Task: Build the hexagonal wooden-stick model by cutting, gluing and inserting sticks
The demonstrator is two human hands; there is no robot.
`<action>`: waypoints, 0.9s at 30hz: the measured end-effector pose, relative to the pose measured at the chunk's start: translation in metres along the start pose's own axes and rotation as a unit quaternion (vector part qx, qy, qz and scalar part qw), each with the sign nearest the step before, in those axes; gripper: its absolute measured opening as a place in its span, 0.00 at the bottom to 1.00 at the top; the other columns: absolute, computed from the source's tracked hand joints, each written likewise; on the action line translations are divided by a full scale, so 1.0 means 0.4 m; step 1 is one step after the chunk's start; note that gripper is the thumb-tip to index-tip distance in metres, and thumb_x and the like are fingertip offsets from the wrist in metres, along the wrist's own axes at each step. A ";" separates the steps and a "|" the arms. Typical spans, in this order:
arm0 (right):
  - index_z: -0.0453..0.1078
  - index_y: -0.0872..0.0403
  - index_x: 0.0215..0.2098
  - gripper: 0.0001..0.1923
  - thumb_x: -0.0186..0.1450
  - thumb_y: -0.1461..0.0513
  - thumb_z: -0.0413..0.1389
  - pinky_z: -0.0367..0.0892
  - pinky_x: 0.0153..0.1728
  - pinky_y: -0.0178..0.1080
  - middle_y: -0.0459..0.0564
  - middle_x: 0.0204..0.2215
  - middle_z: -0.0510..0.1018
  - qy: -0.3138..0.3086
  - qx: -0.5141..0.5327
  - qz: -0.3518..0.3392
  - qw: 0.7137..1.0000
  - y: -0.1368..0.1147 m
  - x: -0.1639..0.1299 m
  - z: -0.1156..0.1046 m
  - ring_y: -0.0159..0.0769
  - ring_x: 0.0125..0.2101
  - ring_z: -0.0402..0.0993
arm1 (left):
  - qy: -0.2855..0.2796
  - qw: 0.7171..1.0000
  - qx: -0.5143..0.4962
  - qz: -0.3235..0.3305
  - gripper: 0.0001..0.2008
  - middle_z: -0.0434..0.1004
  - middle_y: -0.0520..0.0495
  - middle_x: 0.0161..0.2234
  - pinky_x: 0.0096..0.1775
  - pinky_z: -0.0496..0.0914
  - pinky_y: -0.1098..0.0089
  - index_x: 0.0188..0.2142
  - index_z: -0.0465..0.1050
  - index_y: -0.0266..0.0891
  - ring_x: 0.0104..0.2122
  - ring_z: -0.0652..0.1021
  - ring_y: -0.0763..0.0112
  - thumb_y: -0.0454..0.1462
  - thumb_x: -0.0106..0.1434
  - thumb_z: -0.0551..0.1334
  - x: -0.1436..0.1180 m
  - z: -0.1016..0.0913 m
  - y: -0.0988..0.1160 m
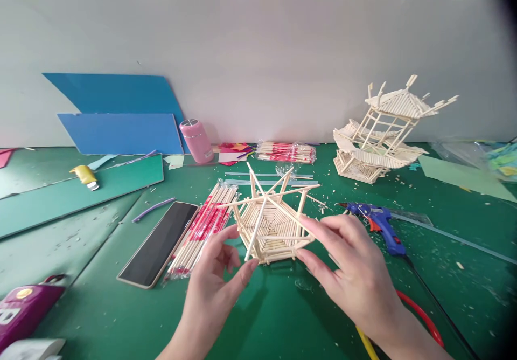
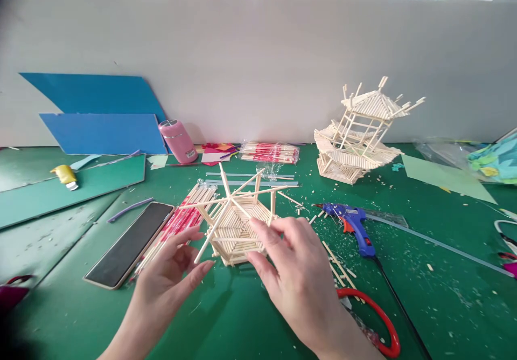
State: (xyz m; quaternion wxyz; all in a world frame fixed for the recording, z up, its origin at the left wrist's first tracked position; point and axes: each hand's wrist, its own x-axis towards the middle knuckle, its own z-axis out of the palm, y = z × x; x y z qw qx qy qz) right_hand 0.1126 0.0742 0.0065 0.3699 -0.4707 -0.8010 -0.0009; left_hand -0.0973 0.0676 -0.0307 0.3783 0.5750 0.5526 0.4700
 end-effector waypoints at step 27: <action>0.68 0.51 0.36 0.08 0.63 0.58 0.50 0.62 0.27 0.33 0.47 0.31 0.68 -0.028 0.237 0.247 0.939 0.015 -0.047 0.074 0.32 0.29 0.64 | -0.090 0.781 0.480 0.388 0.06 0.69 0.48 0.23 0.32 0.54 0.62 0.26 0.69 0.36 0.31 0.65 0.62 0.28 0.55 0.56 0.056 0.086 0.167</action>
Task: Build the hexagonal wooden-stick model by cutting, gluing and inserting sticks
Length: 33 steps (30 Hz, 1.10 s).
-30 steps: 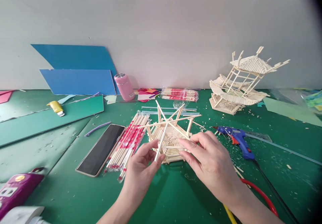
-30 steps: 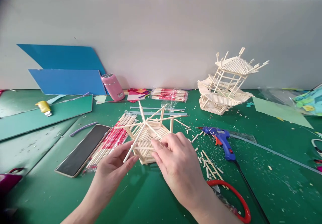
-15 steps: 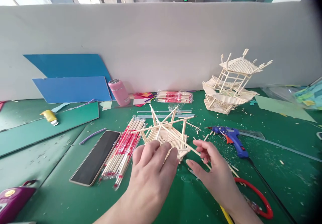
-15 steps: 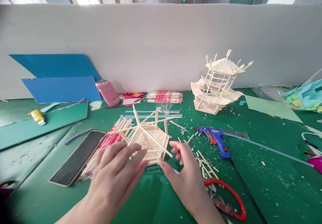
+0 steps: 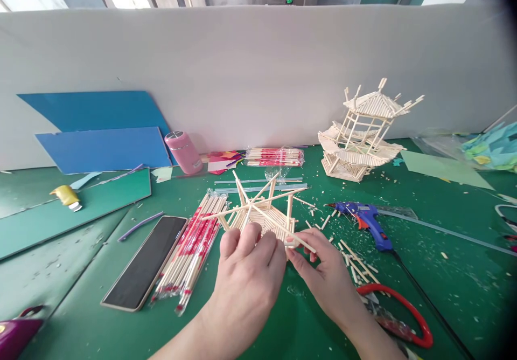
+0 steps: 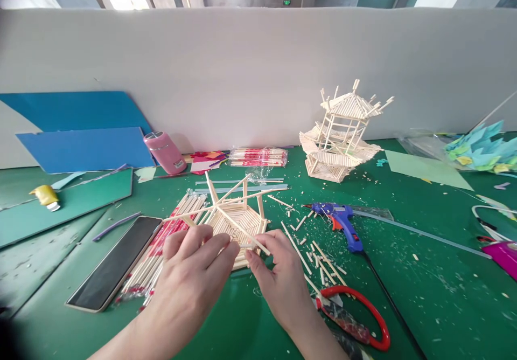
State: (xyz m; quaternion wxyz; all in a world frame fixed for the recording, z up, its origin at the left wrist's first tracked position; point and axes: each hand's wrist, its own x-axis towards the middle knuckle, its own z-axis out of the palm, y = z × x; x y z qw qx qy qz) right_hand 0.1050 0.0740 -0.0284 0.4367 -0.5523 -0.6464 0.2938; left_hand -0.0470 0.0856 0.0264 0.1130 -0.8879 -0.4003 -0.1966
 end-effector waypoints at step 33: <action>0.69 0.52 0.33 0.06 0.63 0.60 0.50 0.63 0.27 0.33 0.47 0.29 0.69 0.020 -0.011 -0.016 1.000 0.004 0.004 0.005 0.32 0.28 0.65 | 0.006 1.000 0.004 -0.002 0.07 0.69 0.48 0.22 0.32 0.54 0.62 0.24 0.68 0.37 0.30 0.65 0.63 0.29 0.57 0.55 0.004 0.006 0.001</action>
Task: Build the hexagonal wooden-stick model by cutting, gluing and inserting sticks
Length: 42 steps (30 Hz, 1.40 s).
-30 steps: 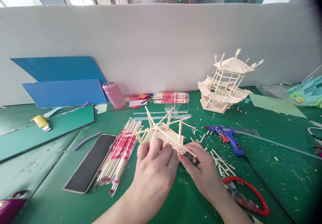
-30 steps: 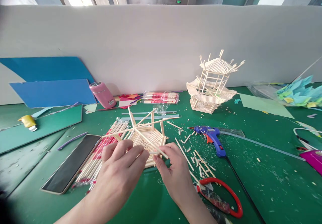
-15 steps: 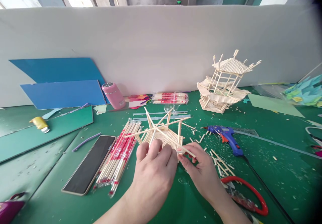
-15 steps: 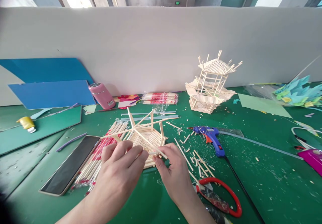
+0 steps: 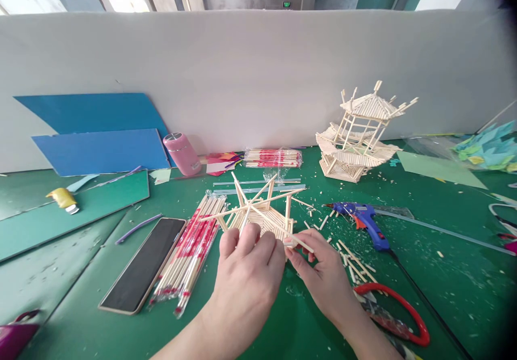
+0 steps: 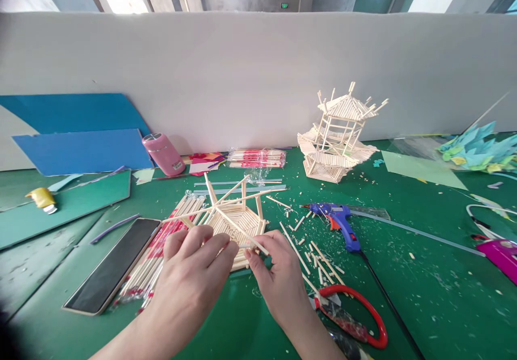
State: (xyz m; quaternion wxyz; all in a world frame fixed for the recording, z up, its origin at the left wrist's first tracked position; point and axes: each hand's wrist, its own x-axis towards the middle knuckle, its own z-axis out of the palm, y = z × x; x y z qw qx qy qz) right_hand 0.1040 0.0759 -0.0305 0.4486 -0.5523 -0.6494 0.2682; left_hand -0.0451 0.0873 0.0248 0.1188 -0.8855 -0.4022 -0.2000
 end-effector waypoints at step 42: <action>0.71 0.50 0.26 0.06 0.54 0.68 0.59 0.50 0.33 0.40 0.43 0.23 0.71 -0.015 -0.279 -0.255 0.926 -0.109 0.069 0.015 0.34 0.29 0.60 | 0.031 0.867 -0.368 -0.333 0.07 0.73 0.47 0.29 0.33 0.67 0.69 0.28 0.72 0.36 0.30 0.73 0.67 0.37 0.59 0.58 -0.115 0.062 -0.066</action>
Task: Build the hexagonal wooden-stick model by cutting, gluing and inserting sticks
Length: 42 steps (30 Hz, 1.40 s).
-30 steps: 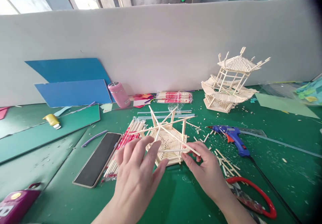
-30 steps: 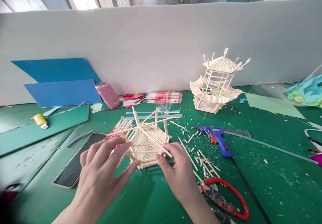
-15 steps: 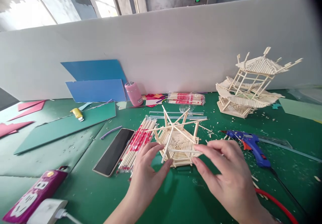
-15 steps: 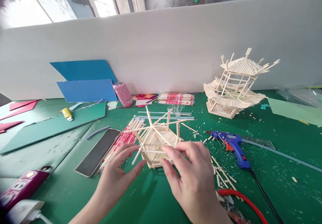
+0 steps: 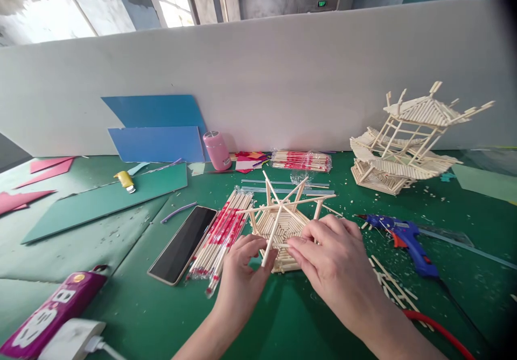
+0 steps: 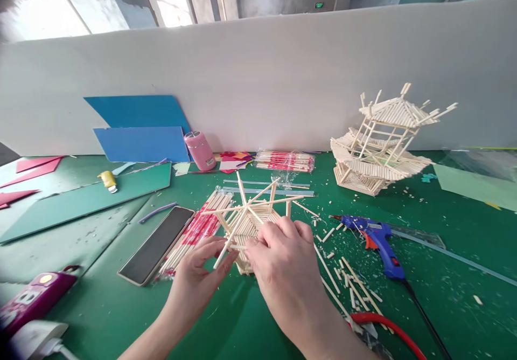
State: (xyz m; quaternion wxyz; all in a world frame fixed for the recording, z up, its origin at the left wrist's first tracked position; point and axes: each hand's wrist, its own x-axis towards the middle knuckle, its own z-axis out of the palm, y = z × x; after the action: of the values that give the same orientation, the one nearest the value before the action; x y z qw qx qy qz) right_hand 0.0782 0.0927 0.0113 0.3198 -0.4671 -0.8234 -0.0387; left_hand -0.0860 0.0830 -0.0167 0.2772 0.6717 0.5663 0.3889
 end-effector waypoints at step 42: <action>0.70 0.50 0.25 0.06 0.55 0.68 0.58 0.50 0.32 0.39 0.42 0.23 0.71 0.009 0.009 0.008 1.000 -0.001 0.000 0.002 0.33 0.29 0.60 | -0.013 1.000 0.019 -0.005 0.09 0.75 0.46 0.29 0.31 0.68 0.69 0.27 0.74 0.39 0.30 0.74 0.65 0.39 0.58 0.57 0.003 -0.003 0.007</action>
State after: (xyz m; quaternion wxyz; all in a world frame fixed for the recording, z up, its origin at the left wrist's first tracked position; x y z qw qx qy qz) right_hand 0.0776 0.0928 0.0109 0.3316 -0.4701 -0.8173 -0.0332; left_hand -0.0856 0.0834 -0.0136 0.2733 0.6787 0.5738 0.3679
